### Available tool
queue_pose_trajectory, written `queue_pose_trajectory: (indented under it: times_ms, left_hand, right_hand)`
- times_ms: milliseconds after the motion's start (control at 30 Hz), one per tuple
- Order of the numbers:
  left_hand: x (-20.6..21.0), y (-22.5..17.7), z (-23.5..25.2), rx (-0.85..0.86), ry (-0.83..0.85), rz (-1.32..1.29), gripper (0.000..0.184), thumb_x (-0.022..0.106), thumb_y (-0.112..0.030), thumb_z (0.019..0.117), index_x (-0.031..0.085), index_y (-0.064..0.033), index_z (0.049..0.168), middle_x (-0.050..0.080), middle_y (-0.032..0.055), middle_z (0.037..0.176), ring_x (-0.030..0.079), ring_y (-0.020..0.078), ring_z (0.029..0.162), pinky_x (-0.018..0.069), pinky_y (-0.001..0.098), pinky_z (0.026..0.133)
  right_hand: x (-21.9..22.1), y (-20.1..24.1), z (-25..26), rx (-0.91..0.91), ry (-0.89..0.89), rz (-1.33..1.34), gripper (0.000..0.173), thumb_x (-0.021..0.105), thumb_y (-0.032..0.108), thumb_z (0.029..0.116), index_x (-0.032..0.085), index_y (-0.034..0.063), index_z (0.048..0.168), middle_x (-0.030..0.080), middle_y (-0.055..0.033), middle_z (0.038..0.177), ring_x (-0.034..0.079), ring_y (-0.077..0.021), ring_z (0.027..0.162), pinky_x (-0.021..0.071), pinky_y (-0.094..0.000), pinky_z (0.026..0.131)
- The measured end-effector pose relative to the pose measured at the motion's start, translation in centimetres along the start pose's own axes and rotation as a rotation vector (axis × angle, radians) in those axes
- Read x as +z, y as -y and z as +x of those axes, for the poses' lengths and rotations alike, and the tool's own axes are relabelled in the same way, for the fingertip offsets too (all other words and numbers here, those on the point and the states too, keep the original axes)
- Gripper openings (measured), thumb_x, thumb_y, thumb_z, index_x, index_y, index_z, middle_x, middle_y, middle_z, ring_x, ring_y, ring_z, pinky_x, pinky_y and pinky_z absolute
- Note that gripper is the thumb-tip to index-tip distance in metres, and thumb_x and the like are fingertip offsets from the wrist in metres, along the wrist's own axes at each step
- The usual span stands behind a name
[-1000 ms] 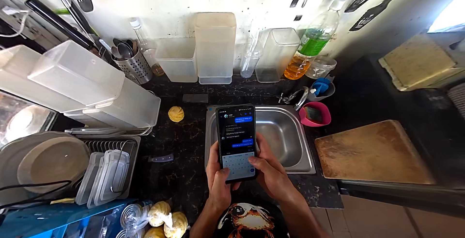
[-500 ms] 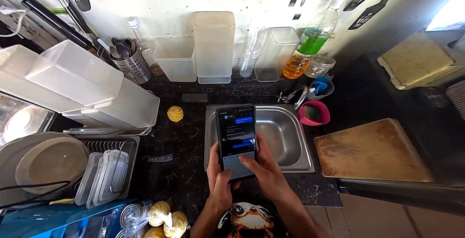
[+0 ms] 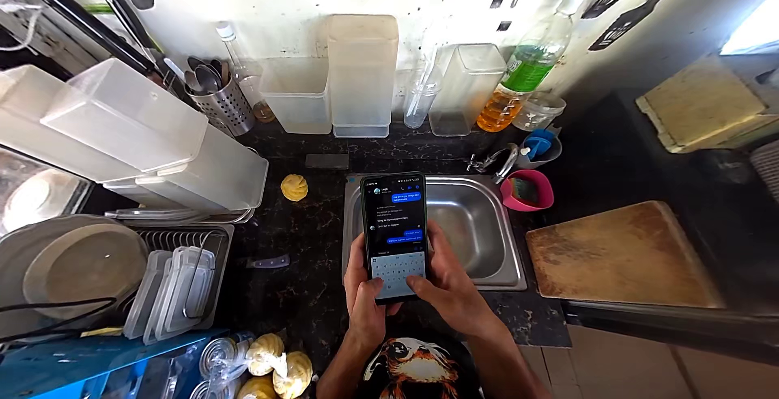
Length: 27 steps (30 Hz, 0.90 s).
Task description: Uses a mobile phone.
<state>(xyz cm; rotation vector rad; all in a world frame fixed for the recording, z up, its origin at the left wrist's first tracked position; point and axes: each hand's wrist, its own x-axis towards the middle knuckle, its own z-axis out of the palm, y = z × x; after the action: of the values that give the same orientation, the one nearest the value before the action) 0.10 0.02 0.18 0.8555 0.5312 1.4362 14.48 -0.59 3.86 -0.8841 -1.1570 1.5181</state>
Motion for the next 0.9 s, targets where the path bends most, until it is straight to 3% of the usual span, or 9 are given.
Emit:
queue_pose_trajectory:
  times_ms: [167, 333, 400, 467, 533, 600, 700, 800, 900]
  left_hand:
    - [0.1, -0.1, -0.1, 0.023, 0.019, 0.007, 0.058, 0.046, -0.010, 0.0879, 0.031, -0.0017, 0.144, 0.069, -0.0005, 0.119, 0.071, 0.0070, 0.084, 0.0570, 0.0217, 0.055]
    - [0.0, -0.3, 0.0, 0.016, 0.007, 0.002, 0.057, 0.047, -0.012, 0.0886, 0.032, -0.0022, 0.143, 0.070, -0.0011, 0.117, 0.072, 0.0078, 0.088, 0.0587, 0.0230, 0.059]
    - [0.0, -0.3, 0.0, 0.018, 0.011, -0.007, 0.058, 0.048, -0.012, 0.0884, 0.032, -0.0021, 0.143, 0.070, -0.0010, 0.118, 0.071, 0.0088, 0.091, 0.0601, 0.0249, 0.062]
    - [-0.1, -0.2, 0.0, 0.019, 0.020, -0.026, 0.059, 0.051, -0.015, 0.0898, 0.032, -0.0025, 0.144, 0.069, -0.0003, 0.121, 0.071, 0.0100, 0.095, 0.0610, 0.0266, 0.066]
    - [0.0, -0.3, -0.1, 0.012, 0.011, 0.001, 0.057, 0.050, -0.015, 0.0912, 0.031, -0.0018, 0.143, 0.069, -0.0006, 0.120, 0.071, 0.0090, 0.093, 0.0607, 0.0252, 0.064]
    - [0.3, -0.3, 0.0, 0.009, -0.023, 0.054, 0.054, 0.041, -0.007, 0.0883, 0.033, 0.0004, 0.142, 0.069, -0.0005, 0.116, 0.071, 0.0078, 0.088, 0.0598, 0.0241, 0.061]
    - [0.0, -0.2, 0.0, -0.006, -0.002, 0.002, 0.055, 0.049, -0.016, 0.0917, 0.033, -0.0024, 0.143, 0.069, -0.0006, 0.119, 0.072, 0.0102, 0.094, 0.0621, 0.0282, 0.067]
    - [0.3, -0.2, 0.1, -0.014, -0.035, 0.032, 0.055, 0.041, -0.007, 0.0857, 0.036, -0.0003, 0.140, 0.070, 0.0007, 0.115, 0.072, 0.0100, 0.089, 0.0613, 0.0274, 0.064]
    - [0.1, 0.0, 0.1, -0.013, -0.011, -0.025, 0.056, 0.047, -0.011, 0.0876, 0.035, -0.0025, 0.142, 0.070, 0.0004, 0.118, 0.072, 0.0103, 0.090, 0.0607, 0.0266, 0.062]
  right_hand:
    - [0.6, 0.0, 0.2, 0.002, -0.067, 0.022, 0.080, 0.064, 0.000, 0.0917, 0.012, 0.0022, 0.153, 0.060, -0.0106, 0.131, 0.069, -0.0180, 0.109, 0.0637, -0.0326, 0.084]
    - [-0.2, 0.2, 0.1, 0.004, 0.062, 0.012, 0.093, 0.066, -0.005, 0.0852, 0.003, 0.0007, 0.154, 0.056, -0.0107, 0.137, 0.067, -0.0194, 0.116, 0.0631, -0.0364, 0.089]
    - [-0.3, 0.2, 0.1, -0.012, 0.068, -0.013, 0.093, 0.065, -0.006, 0.0852, 0.003, -0.0013, 0.154, 0.054, -0.0114, 0.139, 0.065, -0.0178, 0.119, 0.0610, -0.0353, 0.094]
    - [-0.5, 0.2, 0.0, -0.024, 0.104, 0.000, 0.089, 0.059, -0.001, 0.0905, -0.002, -0.0018, 0.154, 0.051, -0.0105, 0.141, 0.063, -0.0154, 0.121, 0.0588, -0.0336, 0.097]
    - [-0.5, 0.3, 0.0, -0.011, 0.086, -0.011, 0.083, 0.053, -0.002, 0.0929, -0.003, -0.0018, 0.155, 0.052, -0.0102, 0.141, 0.063, -0.0139, 0.120, 0.0588, -0.0320, 0.096]
    - [-0.6, 0.2, 0.0, -0.008, 0.075, -0.011, 0.082, 0.051, -0.003, 0.0922, -0.002, -0.0012, 0.155, 0.052, -0.0103, 0.141, 0.064, -0.0142, 0.119, 0.0601, -0.0330, 0.095]
    - [-1.0, 0.3, 0.1, -0.014, 0.091, 0.005, 0.080, 0.045, -0.008, 0.0893, -0.002, -0.0069, 0.154, 0.048, -0.0165, 0.143, 0.063, -0.0162, 0.121, 0.0585, -0.0340, 0.096]
    - [-0.8, 0.3, 0.0, -0.008, 0.083, 0.011, 0.082, 0.049, -0.006, 0.0909, -0.002, -0.0029, 0.154, 0.050, -0.0127, 0.142, 0.063, -0.0153, 0.121, 0.0587, -0.0331, 0.097]
    - [-0.8, 0.2, -0.1, -0.002, 0.079, 0.010, 0.085, 0.053, -0.004, 0.0907, -0.003, -0.0002, 0.155, 0.052, -0.0096, 0.142, 0.064, -0.0153, 0.120, 0.0600, -0.0338, 0.095]
